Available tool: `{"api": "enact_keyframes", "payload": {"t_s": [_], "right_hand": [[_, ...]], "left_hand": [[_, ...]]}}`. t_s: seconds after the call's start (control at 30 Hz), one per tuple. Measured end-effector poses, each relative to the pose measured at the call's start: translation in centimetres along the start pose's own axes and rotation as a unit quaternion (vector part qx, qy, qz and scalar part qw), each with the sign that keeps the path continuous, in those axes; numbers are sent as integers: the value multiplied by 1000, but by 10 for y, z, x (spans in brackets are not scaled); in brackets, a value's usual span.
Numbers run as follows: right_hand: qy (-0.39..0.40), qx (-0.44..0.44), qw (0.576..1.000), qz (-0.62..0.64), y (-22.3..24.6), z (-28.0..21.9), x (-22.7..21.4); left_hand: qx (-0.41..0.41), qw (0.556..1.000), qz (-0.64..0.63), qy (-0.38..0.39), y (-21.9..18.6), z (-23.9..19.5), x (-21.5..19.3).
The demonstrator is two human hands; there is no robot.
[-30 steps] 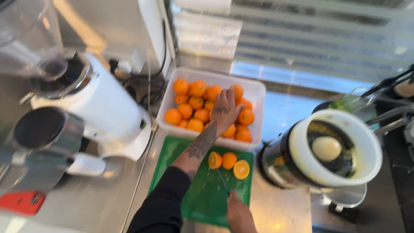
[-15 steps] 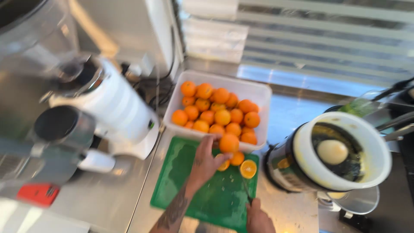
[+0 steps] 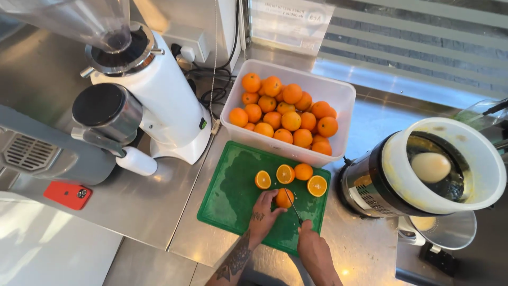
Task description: Juicing fresh oranges using a professional electric juicer.
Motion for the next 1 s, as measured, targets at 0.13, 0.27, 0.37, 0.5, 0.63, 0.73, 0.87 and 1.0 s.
{"api": "enact_keyframes", "payload": {"t_s": [0.13,0.27,0.37,0.5,0.63,0.73,0.87,1.0], "right_hand": [[13,-10,1000,-8,-6,32,19],[-4,-47,997,62,-14,62,50],[12,-52,997,55,-24,70,65],[22,-1,999,44,-17,93,84],[-6,-115,992,-47,-30,59,103],[12,-7,999,-29,-28,100,110],[40,-9,999,17,-51,46,128],[99,45,994,5,-63,61,132]], "left_hand": [[19,1000,8,12,7,4,2],[38,998,23,38,11,2,-1],[32,997,24,63,20,9,-4],[92,990,57,92,30,23,-5],[79,989,59,106,30,-8,-5],[102,989,66,87,42,23,1],[56,989,75,113,41,-13,1],[121,985,101,66,11,28,-12]]}}
Point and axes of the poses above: each hand's wrist, its own z-axis towards the middle knuckle, its own x-axis out of the palm, y = z × x, the point moved 2 cm from there along z, towards the middle knuckle, and after that the axes turned 1 degree about z, right-handed, at the moved point
